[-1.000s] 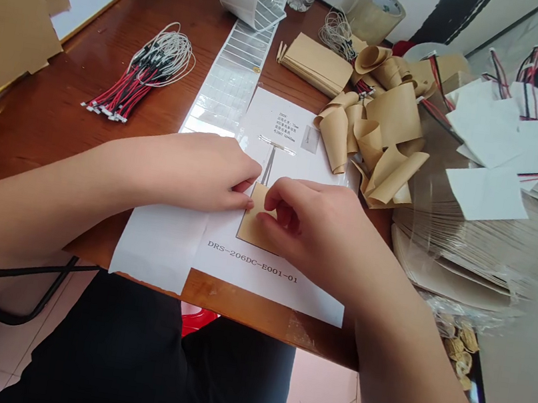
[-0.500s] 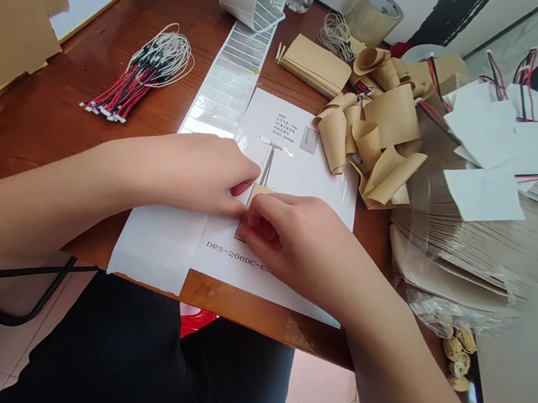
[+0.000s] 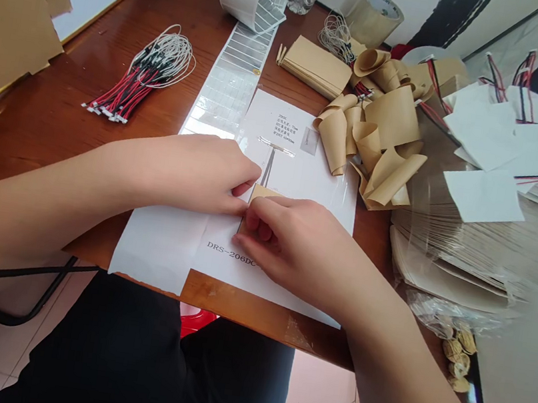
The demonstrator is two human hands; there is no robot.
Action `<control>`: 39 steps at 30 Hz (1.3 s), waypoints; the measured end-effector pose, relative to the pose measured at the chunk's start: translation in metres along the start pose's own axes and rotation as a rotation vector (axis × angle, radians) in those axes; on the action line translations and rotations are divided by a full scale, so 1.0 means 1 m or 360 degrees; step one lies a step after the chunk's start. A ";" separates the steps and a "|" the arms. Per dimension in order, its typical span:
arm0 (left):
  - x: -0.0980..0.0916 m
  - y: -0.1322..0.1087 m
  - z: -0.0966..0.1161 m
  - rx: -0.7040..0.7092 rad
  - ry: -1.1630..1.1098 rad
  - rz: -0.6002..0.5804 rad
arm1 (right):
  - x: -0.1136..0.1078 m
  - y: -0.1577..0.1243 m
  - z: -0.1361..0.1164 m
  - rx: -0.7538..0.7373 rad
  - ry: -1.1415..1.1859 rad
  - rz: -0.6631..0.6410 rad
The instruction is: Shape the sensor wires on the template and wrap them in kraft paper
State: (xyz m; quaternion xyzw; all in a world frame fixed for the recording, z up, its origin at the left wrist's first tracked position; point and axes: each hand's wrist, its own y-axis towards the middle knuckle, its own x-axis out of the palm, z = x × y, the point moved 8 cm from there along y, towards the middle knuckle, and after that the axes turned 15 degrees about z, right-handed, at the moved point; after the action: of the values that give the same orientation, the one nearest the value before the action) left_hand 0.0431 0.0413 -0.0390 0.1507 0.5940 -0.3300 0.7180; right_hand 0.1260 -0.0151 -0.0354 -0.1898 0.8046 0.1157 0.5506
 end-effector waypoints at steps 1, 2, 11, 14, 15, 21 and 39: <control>0.000 0.000 0.000 0.0002 -0.0002 0.0000 | 0.000 0.000 0.000 -0.0003 -0.0003 -0.0007; 0.000 0.000 0.000 0.0003 0.0000 0.0000 | 0.001 0.000 0.000 -0.0005 -0.0007 -0.0011; 0.000 0.001 0.000 0.0004 0.0022 -0.0017 | 0.001 0.001 0.003 0.0016 -0.0014 0.0025; 0.000 0.001 0.000 0.0005 0.0007 -0.0017 | -0.001 0.000 0.004 0.0009 0.0024 0.0037; 0.000 0.001 -0.001 -0.0001 0.0001 -0.0013 | -0.002 0.000 0.003 -0.0003 0.0033 0.0037; 0.001 0.001 -0.001 -0.0017 -0.0017 -0.0014 | -0.001 -0.002 -0.001 -0.0062 0.0043 0.0018; 0.001 0.001 -0.002 -0.0020 0.0000 -0.0014 | 0.014 -0.003 -0.015 -0.0129 -0.0442 -0.0049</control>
State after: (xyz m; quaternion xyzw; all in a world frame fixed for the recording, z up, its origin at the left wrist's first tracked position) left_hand 0.0422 0.0428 -0.0406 0.1436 0.5968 -0.3294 0.7175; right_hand 0.1105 -0.0261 -0.0427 -0.2063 0.7124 0.1647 0.6502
